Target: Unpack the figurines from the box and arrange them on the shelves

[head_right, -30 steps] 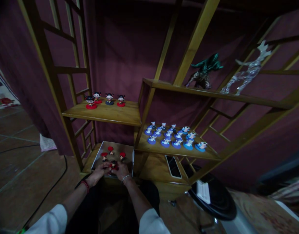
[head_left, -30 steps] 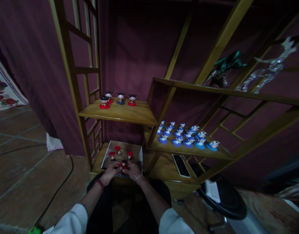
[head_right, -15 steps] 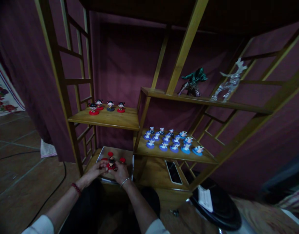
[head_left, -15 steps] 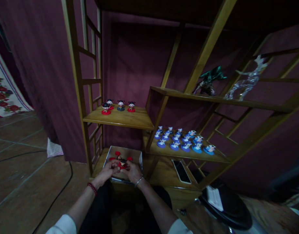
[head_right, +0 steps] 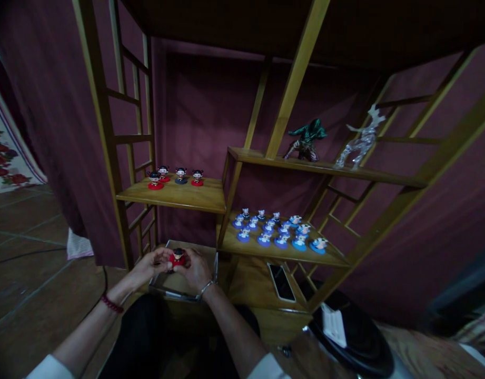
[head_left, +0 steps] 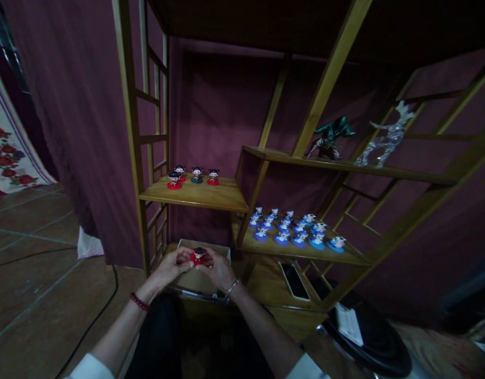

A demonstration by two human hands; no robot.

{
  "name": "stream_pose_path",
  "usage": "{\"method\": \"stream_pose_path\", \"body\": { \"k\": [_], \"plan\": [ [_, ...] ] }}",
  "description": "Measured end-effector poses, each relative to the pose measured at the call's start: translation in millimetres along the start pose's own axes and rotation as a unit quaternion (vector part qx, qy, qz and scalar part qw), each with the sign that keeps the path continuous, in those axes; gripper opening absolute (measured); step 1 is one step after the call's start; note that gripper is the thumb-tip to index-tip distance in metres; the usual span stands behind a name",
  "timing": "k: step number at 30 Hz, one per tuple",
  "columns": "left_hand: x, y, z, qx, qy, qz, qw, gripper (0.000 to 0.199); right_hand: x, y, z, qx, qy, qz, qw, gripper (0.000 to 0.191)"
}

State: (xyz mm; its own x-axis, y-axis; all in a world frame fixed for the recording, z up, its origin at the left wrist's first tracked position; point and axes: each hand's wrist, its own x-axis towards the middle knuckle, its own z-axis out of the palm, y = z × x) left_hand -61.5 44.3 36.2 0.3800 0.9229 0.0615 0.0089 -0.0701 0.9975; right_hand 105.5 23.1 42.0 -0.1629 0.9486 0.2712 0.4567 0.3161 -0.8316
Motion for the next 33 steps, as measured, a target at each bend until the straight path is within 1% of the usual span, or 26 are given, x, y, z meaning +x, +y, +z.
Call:
{"method": "stream_pose_path", "body": {
  "k": [2, 10, 14, 20, 25, 30, 33],
  "plan": [
    [-2, 9, -1.6, 0.01, -0.001, 0.015, 1.0, 0.041, 1, -8, -3, 0.019, -0.004, 0.001, 1.0, 0.038],
    [-6, 31, -7.2, 0.037, 0.0, 0.05, 0.998, 0.038, 2, -33, -14, 0.017, 0.011, -0.008, 1.0, 0.04],
    [-10, 46, -9.5, 0.036, -0.002, 0.071, 0.997, 0.038, 3, -44, -21, 0.025, 0.013, -0.032, 0.999, 0.039],
    [-17, 68, -11.2, 0.053, 0.002, 0.079, 0.995, 0.037, 5, -60, -30, 0.051, 0.004, -0.058, 0.997, 0.038],
    [-16, 75, -11.5, 0.057, 0.014, 0.092, 0.994, 0.039, 8, -65, -32, 0.075, 0.01, -0.063, 0.995, 0.04],
    [-14, 80, -11.9, 0.057, 0.019, 0.106, 0.993, 0.04, 12, -72, -36, 0.043, 0.03, -0.097, 0.994, 0.038],
    [-14, 84, -12.3, 0.059, 0.021, 0.111, 0.992, 0.04, 13, -79, -39, 0.027, 0.035, -0.101, 0.994, 0.037]
  ]
}}
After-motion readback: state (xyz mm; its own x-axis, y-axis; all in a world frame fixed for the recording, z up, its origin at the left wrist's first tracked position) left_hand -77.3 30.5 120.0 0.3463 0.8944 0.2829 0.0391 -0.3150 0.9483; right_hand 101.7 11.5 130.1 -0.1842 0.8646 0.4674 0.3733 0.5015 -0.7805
